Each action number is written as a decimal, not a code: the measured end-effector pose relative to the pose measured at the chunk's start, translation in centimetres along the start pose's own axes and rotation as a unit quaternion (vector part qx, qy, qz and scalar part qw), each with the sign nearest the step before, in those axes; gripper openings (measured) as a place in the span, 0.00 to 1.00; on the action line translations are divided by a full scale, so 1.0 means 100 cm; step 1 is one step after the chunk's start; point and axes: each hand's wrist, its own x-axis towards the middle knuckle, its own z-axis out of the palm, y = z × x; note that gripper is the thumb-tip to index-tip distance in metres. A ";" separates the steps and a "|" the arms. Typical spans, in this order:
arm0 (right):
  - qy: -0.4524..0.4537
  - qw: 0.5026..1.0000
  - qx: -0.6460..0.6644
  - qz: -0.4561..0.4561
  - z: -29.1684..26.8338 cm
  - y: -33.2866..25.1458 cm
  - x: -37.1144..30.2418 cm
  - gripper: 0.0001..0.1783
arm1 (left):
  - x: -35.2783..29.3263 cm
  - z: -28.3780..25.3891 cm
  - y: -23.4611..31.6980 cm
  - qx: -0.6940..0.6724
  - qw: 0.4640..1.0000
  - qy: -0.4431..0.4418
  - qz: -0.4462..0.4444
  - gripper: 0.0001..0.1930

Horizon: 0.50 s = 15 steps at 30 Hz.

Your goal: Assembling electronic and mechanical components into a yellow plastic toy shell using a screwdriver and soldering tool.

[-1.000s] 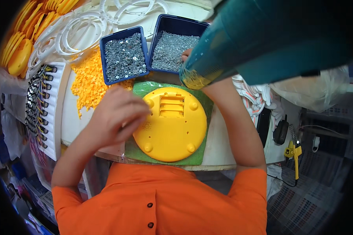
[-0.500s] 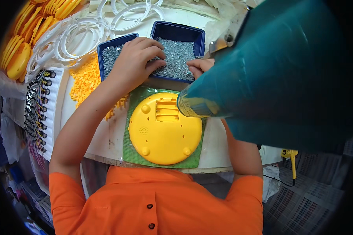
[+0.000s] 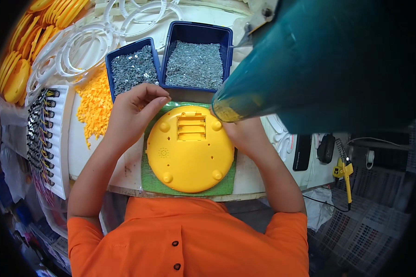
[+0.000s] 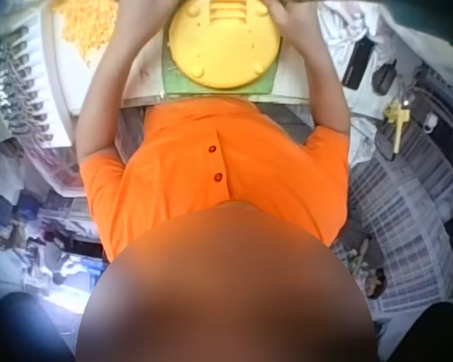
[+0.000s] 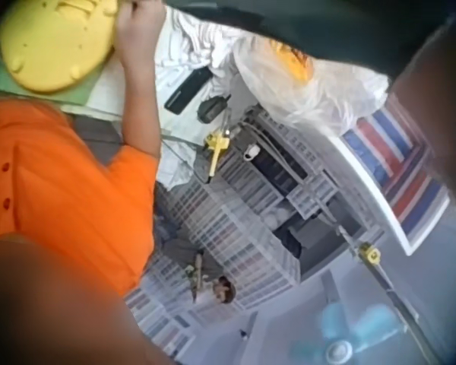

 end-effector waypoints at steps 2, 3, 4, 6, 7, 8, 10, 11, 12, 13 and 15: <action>-0.008 0.999 0.034 0.032 -0.001 0.001 0.000 0.05 | -0.006 0.000 0.002 0.008 1.000 -0.002 -0.024 0.06; -0.014 0.996 0.066 0.065 -0.002 0.002 0.000 0.06 | -0.008 -0.001 0.002 0.015 0.999 -0.007 -0.048 0.07; -0.015 0.996 0.066 0.065 -0.007 -0.002 0.000 0.06 | -0.010 -0.001 0.002 0.016 0.999 -0.006 -0.048 0.07; -0.056 0.998 -0.021 -0.016 -0.018 -0.015 0.000 0.09 | -0.013 -0.004 0.000 0.051 0.995 -0.047 -0.078 0.06; -0.058 0.998 -0.020 -0.017 -0.019 -0.014 0.000 0.09 | -0.013 -0.004 0.000 0.052 0.994 -0.045 -0.080 0.06; -0.070 0.997 -0.010 -0.013 -0.022 -0.013 -0.001 0.10 | -0.013 -0.002 0.000 0.061 0.993 -0.057 -0.080 0.07; -0.082 0.997 0.000 -0.009 -0.025 -0.013 -0.002 0.12 | -0.014 -0.001 0.002 0.070 0.992 -0.068 -0.081 0.07; -0.087 0.996 0.009 -0.015 -0.025 -0.012 -0.001 0.12 | -0.013 0.000 0.002 0.086 0.991 -0.073 -0.077 0.08; -0.093 0.995 0.018 -0.022 -0.026 -0.012 0.000 0.12 | -0.013 0.000 0.002 0.102 0.989 -0.078 -0.073 0.08; -0.093 0.995 0.019 -0.023 -0.027 -0.012 0.002 0.12 | -0.012 -0.001 0.002 0.103 0.989 -0.078 -0.073 0.08; -0.049 0.998 -0.033 -0.038 -0.031 -0.015 0.006 0.12 | -0.010 -0.001 0.002 0.116 0.988 -0.079 -0.065 0.09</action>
